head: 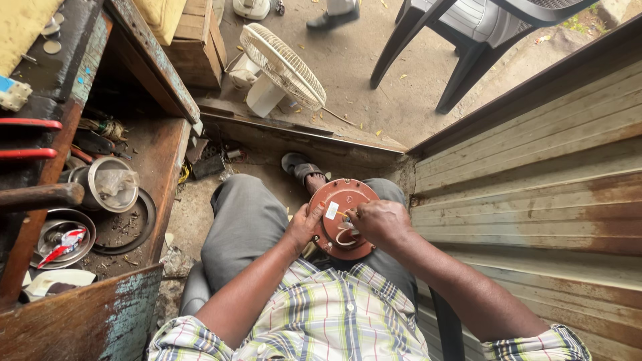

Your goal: The person sits at a cluttered workbench and handles a reddish-brown circular electrical component with wires. They connect a blue wire to the component and test it by touching the wire to a terminal, causing a small fan blade attached to the component to spin. The person then disconnects the wire and places the component back on the table.

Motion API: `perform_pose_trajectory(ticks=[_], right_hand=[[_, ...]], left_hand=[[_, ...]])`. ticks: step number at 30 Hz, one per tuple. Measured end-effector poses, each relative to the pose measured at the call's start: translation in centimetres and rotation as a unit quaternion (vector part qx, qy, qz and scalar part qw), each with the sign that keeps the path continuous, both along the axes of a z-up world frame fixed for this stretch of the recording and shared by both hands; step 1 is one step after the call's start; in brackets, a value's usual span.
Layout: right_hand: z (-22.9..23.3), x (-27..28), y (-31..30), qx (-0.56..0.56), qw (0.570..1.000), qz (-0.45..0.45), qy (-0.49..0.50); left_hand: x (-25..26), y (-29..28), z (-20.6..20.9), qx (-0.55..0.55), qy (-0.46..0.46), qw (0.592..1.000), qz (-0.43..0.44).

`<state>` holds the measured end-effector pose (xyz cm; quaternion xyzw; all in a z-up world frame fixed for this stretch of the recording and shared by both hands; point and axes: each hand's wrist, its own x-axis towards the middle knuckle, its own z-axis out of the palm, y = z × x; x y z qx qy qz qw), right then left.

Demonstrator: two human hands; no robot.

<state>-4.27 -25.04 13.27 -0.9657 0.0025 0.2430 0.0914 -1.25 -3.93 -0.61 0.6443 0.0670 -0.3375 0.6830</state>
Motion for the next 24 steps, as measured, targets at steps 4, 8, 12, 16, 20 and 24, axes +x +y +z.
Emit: perform_pose_trajectory(ticks=[4,8,12,16,20,24], right_hand=[[-0.2,-0.3,-0.3,0.022,0.999,0.015,-0.028],[-1.3,-0.9,-1.4,0.049,0.991,0.060,-0.105],[-2.0,-1.2,-2.0,0.048,0.978,0.133,-0.156],[-1.7,-0.7,-2.5,0.063,0.954,0.203,-0.214],[-0.9,-0.2,-2.6,0.062,0.961,0.211,-0.167],[-0.8,-0.1,-2.1,0.044,0.977,0.159,-0.133]], left_hand=[[0.0,-0.1,-0.3,-0.008,0.007,1.000,0.006],[0.0,-0.1,-0.7,-0.015,0.003,1.000,0.005],[0.0,-0.1,-0.4,-0.011,0.008,1.000,0.003],[0.1,-0.2,0.0,-0.021,0.017,1.000,-0.001],[-0.1,-0.1,-0.1,-0.011,0.002,1.000,-0.005],[0.1,-0.1,-0.1,0.003,0.015,1.000,-0.004]])
